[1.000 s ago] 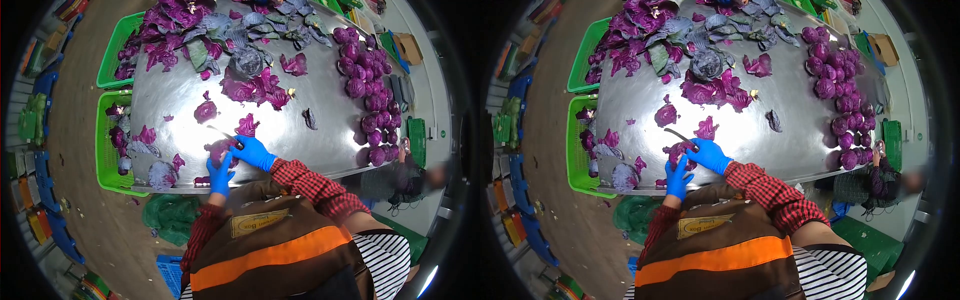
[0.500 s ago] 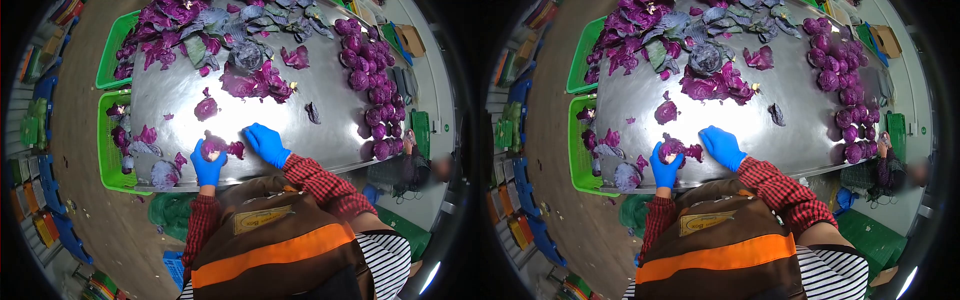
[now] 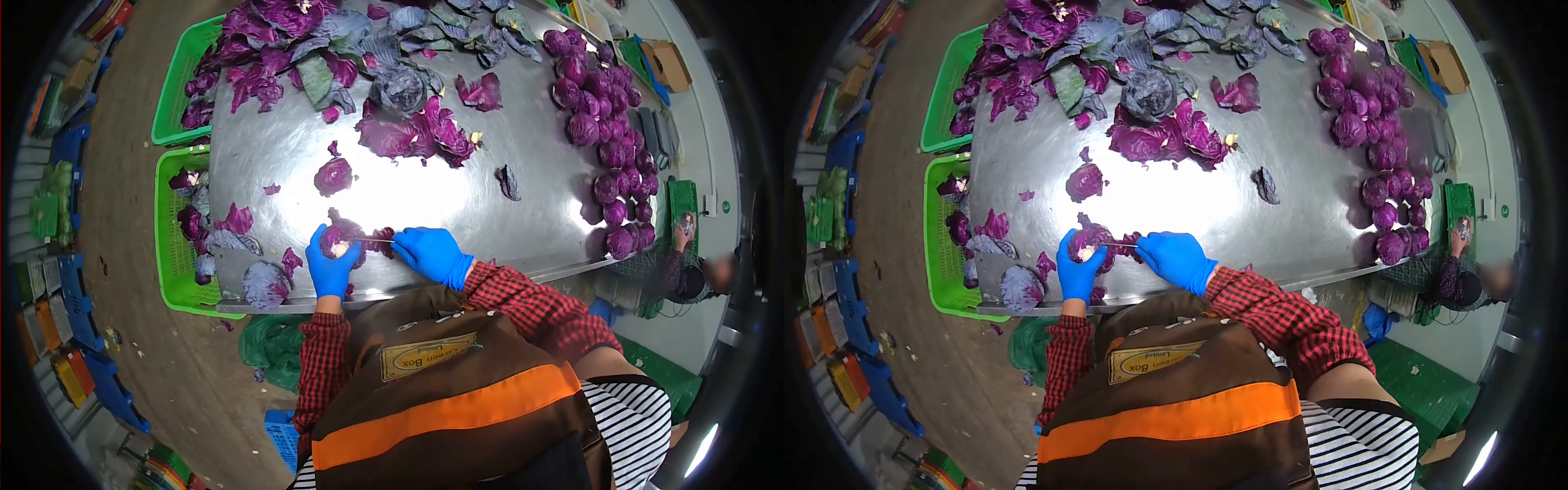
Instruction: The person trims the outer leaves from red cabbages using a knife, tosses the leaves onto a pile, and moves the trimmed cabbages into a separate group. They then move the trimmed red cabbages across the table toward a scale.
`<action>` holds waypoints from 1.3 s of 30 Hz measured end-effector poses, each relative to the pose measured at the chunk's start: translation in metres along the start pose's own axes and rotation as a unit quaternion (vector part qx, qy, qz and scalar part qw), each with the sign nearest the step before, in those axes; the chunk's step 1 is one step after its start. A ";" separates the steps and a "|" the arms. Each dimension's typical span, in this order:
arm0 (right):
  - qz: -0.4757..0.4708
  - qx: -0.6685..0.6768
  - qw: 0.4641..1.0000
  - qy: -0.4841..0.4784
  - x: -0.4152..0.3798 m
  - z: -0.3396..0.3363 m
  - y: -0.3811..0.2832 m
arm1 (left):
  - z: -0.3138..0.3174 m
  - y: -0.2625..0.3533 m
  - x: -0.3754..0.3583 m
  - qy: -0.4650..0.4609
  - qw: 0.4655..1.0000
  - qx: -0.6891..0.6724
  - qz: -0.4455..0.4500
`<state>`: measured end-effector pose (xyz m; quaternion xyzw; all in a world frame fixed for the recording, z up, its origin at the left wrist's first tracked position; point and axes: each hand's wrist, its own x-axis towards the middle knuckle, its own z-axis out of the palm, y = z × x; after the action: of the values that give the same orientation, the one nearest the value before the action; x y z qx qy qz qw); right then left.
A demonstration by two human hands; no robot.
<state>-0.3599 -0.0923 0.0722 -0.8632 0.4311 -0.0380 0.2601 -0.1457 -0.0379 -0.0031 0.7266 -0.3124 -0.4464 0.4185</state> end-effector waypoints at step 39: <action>0.261 0.193 0.946 -0.014 0.066 0.084 0.025 | -0.054 0.003 -0.024 -0.063 0.991 -0.092 -0.068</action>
<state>-0.3128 -0.1198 -0.0233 -0.6545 0.6218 -0.0396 0.4282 -0.1064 -0.0016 0.0224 0.6750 -0.2454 -0.5455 0.4320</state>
